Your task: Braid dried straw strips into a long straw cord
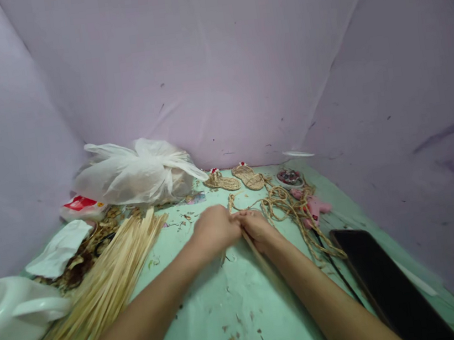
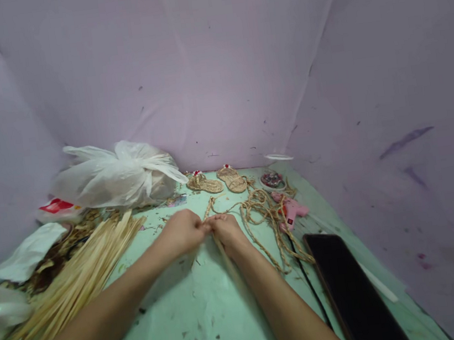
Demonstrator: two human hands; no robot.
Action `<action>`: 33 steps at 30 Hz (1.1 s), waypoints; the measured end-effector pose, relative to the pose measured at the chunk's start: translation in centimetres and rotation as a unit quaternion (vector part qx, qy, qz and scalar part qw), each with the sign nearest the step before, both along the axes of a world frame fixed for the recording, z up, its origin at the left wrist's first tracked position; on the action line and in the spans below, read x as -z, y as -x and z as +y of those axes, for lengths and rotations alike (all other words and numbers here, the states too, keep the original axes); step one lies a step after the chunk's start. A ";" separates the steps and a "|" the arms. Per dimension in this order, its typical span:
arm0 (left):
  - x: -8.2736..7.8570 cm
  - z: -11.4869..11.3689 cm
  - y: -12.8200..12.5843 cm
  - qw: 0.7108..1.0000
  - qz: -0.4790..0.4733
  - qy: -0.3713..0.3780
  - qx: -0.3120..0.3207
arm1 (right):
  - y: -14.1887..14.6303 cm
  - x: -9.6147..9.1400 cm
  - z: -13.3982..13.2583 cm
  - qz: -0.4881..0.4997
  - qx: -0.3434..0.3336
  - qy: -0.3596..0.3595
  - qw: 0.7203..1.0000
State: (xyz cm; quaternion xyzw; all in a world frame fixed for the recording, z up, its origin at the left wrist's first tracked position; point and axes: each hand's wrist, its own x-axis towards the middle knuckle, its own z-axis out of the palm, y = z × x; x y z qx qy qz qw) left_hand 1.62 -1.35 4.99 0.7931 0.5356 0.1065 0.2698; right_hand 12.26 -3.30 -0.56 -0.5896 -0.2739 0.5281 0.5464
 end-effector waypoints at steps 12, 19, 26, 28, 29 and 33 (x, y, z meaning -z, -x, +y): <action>3.5 3.1 0.0 0.892 -0.264 0.366 -0.043 | -2.2 0.5 0.1 -0.124 -0.170 -0.044 0.977; 3.6 3.6 0.2 0.895 -0.236 0.377 -0.035 | -3.1 1.1 0.4 -0.360 -0.171 -0.106 0.911; 4.3 3.8 0.1 0.875 -0.269 0.400 -0.042 | -3.3 1.7 0.6 -0.391 -0.177 -0.128 0.894; 4.2 3.3 -0.1 0.906 -0.261 0.328 -0.055 | -3.2 1.2 0.3 -0.425 -0.170 -0.121 0.881; 4.1 3.1 -0.2 0.914 -0.260 0.306 -0.061 | -3.0 0.8 0.1 -0.446 -0.162 -0.111 0.873; 3.8 2.5 -0.6 0.923 -0.260 0.275 -0.074 | -2.2 -1.5 -0.9 -0.540 -0.120 -0.046 0.832</action>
